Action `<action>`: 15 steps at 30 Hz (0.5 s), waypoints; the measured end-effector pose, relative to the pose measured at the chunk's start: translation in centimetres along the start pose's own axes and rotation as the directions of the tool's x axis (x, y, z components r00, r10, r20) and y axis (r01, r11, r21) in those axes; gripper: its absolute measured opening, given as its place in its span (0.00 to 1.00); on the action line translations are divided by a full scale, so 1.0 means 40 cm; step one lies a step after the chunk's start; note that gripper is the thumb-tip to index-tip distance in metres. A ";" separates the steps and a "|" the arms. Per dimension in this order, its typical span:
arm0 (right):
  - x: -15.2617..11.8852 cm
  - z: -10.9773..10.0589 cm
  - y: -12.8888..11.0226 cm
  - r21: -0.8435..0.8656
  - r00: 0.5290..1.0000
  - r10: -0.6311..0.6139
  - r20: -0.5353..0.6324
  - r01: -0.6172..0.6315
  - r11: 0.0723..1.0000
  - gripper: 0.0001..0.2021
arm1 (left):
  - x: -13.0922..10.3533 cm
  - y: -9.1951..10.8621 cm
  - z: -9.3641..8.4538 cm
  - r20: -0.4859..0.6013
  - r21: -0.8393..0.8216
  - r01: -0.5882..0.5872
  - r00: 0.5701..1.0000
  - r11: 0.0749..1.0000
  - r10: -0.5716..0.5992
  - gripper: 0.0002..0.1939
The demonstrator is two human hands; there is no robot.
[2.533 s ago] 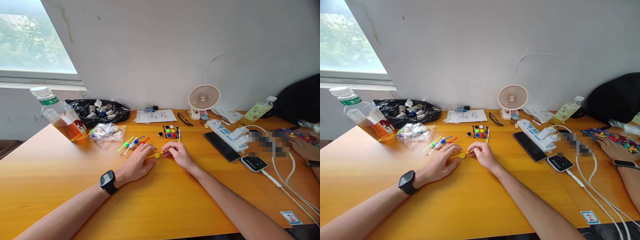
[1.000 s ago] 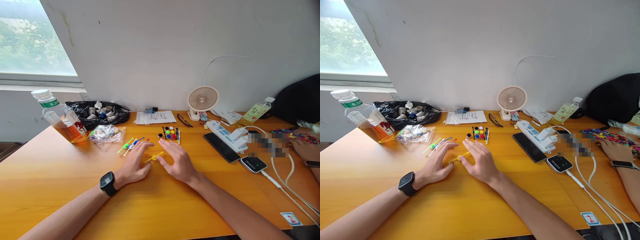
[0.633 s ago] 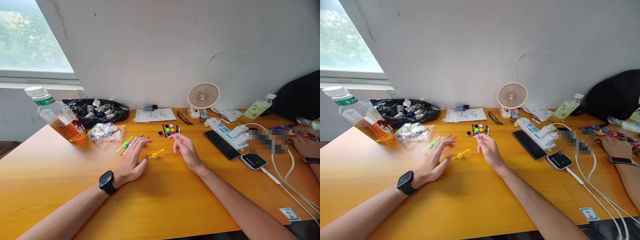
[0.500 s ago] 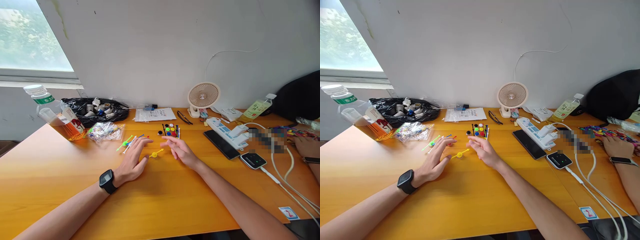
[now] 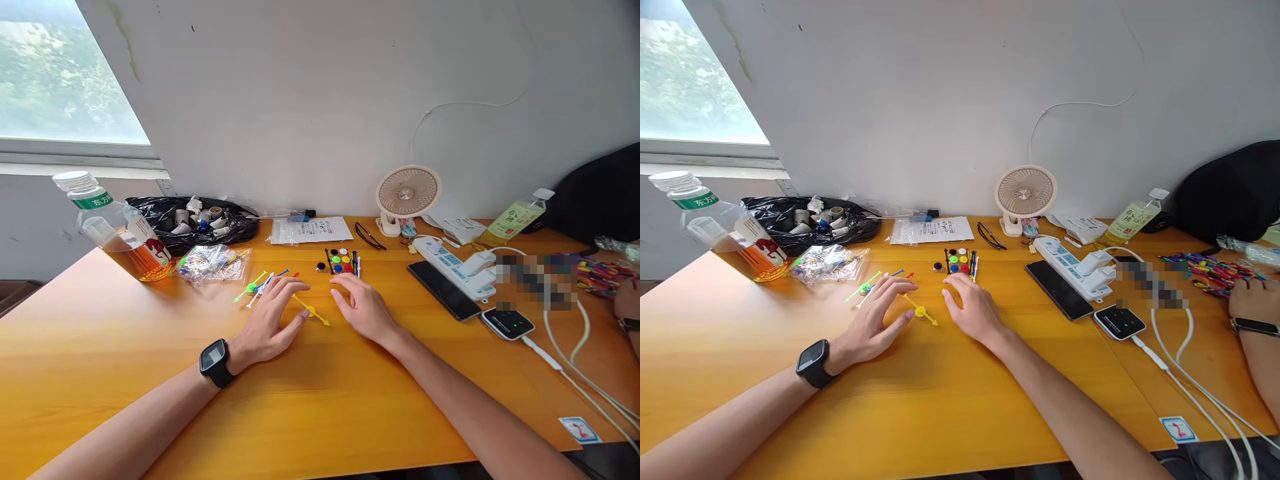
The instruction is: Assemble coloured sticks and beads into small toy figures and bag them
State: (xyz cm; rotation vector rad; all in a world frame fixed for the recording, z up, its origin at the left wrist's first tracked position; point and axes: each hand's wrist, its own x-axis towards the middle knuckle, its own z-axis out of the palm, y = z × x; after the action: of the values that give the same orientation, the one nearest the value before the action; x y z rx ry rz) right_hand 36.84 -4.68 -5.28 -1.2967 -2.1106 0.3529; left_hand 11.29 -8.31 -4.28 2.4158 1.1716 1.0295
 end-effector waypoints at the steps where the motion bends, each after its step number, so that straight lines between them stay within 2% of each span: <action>1: -0.001 0.004 0.006 -0.050 0.999 -0.016 0.031 0.017 0.999 0.16 | 0.001 0.000 0.000 0.004 -0.002 -0.001 1.000 1.000 0.001 0.15; 6: 0.003 0.012 0.014 -0.187 0.988 0.020 0.151 0.009 0.982 0.24 | 0.003 -0.001 0.003 0.007 0.002 -0.027 1.000 1.000 0.027 0.13; 10: 0.002 0.014 0.008 -0.224 0.982 0.020 0.188 0.023 0.974 0.24 | 0.007 0.003 0.000 0.026 -0.006 -0.040 0.999 0.999 0.041 0.14; 15: -0.002 0.010 0.001 -0.141 0.990 -0.064 0.125 0.082 0.987 0.18 | 0.007 0.007 -0.003 0.164 -0.018 -0.087 0.982 0.996 0.089 0.27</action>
State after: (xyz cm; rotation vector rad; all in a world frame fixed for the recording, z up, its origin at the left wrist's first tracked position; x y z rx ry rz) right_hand 36.64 -4.71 -5.64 -1.3048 -2.3159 0.2540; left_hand 11.49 -8.29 -3.92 2.5094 1.0095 0.8390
